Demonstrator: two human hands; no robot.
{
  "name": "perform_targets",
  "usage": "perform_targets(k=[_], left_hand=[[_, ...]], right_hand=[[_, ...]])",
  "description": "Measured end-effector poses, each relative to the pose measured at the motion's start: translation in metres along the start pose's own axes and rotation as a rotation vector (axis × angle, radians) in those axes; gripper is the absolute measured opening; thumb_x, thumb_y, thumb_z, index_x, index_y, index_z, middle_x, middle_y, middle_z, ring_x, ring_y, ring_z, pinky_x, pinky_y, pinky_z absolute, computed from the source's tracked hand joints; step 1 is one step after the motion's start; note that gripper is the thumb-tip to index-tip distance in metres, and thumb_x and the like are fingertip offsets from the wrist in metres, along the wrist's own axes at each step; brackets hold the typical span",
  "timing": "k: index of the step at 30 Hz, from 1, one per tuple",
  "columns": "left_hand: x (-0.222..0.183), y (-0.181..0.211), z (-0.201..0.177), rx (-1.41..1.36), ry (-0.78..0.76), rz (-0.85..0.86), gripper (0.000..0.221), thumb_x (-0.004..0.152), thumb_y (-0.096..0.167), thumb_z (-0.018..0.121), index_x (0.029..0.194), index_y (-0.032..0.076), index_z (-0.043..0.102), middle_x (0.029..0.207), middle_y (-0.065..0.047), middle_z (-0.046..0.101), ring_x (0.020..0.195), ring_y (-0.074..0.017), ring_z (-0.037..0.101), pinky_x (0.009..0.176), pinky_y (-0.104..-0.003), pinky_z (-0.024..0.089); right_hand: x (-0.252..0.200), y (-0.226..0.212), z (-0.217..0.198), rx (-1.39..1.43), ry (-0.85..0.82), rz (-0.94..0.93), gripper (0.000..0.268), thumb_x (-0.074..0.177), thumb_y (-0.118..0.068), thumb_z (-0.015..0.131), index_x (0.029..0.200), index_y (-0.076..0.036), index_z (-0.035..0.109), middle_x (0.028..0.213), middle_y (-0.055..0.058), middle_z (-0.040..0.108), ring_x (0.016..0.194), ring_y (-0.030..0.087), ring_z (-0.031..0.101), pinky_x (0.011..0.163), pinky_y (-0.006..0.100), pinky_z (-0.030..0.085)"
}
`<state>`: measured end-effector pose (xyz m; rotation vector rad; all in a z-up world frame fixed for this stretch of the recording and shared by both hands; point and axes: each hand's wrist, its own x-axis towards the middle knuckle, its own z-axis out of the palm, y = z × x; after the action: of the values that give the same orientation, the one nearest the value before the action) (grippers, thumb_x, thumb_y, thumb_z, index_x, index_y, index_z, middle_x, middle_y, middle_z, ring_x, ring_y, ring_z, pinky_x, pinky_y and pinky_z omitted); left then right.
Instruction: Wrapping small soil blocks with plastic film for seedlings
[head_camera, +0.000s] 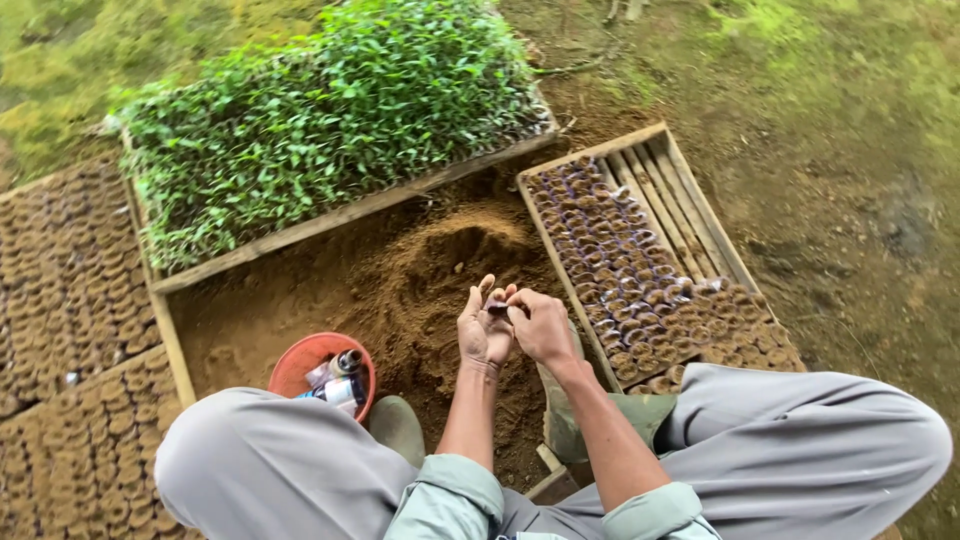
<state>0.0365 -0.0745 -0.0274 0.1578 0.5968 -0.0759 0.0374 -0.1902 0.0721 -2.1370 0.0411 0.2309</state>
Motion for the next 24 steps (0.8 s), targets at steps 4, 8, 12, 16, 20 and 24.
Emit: perform_targets(k=[4, 8, 12, 16, 20, 24], left_hand=[[0.023, -0.023, -0.014, 0.094, 0.042, -0.003, 0.029, 0.099, 0.017, 0.067, 0.124, 0.003, 0.066, 0.083, -0.016, 0.073, 0.101, -0.0351, 0.075, 0.089, -0.044, 0.062], [0.03, -0.037, -0.005, 0.084, 0.102, -0.013, 0.038, 0.088, -0.015, 0.061, 0.123, -0.002, 0.064, 0.09, -0.02, 0.07, 0.102, -0.0375, 0.073, 0.091, -0.052, 0.062], [0.029, -0.048, 0.006, 0.091, 0.09, 0.003, 0.046, 0.083, -0.021, 0.053, 0.124, -0.002, 0.064, 0.094, -0.022, 0.07, 0.106, -0.0396, 0.071, 0.092, -0.06, 0.059], [0.04, -0.057, 0.008, 0.079, 0.078, -0.013, 0.047, 0.083, -0.021, 0.052, 0.124, -0.002, 0.064, 0.098, -0.022, 0.072, 0.109, -0.0396, 0.07, 0.09, -0.059, 0.06], [0.044, -0.065, 0.019, 0.049, 0.066, -0.029, 0.047, 0.084, -0.022, 0.051, 0.125, -0.004, 0.064, 0.104, -0.026, 0.072, 0.112, -0.0408, 0.069, 0.103, -0.058, 0.055], [0.053, -0.072, 0.028, 0.029, 0.067, -0.041, 0.047, 0.084, -0.02, 0.05, 0.125, -0.004, 0.063, 0.108, -0.026, 0.072, 0.113, -0.0401, 0.069, 0.106, -0.057, 0.053]], right_hand=[[0.002, 0.018, -0.024, -0.181, -0.077, -0.098, 0.016, 0.094, -0.02, 0.059, 0.095, -0.019, 0.075, 0.084, 0.017, 0.076, 0.084, 0.044, 0.072, 0.073, 0.056, 0.057], [0.007, 0.034, -0.039, -0.244, -0.134, -0.129, 0.015, 0.093, -0.017, 0.058, 0.101, -0.014, 0.07, 0.09, 0.018, 0.075, 0.09, 0.045, 0.071, 0.081, 0.057, 0.057], [0.015, 0.053, -0.042, -0.181, -0.153, -0.032, 0.024, 0.091, -0.023, 0.064, 0.114, -0.019, 0.068, 0.097, 0.012, 0.076, 0.1, 0.044, 0.069, 0.089, 0.06, 0.054], [0.02, 0.055, -0.045, -0.135, -0.08, 0.027, 0.021, 0.091, -0.024, 0.064, 0.11, -0.023, 0.072, 0.099, 0.011, 0.076, 0.101, 0.042, 0.069, 0.088, 0.058, 0.055], [0.029, 0.073, -0.039, -0.107, 0.04, -0.073, 0.015, 0.09, -0.019, 0.066, 0.101, -0.023, 0.077, 0.094, 0.01, 0.076, 0.095, 0.037, 0.072, 0.084, 0.05, 0.058], [0.042, 0.091, -0.039, -0.104, 0.118, -0.152, 0.015, 0.09, -0.014, 0.066, 0.096, -0.021, 0.079, 0.094, 0.012, 0.076, 0.096, 0.037, 0.072, 0.083, 0.048, 0.058]])
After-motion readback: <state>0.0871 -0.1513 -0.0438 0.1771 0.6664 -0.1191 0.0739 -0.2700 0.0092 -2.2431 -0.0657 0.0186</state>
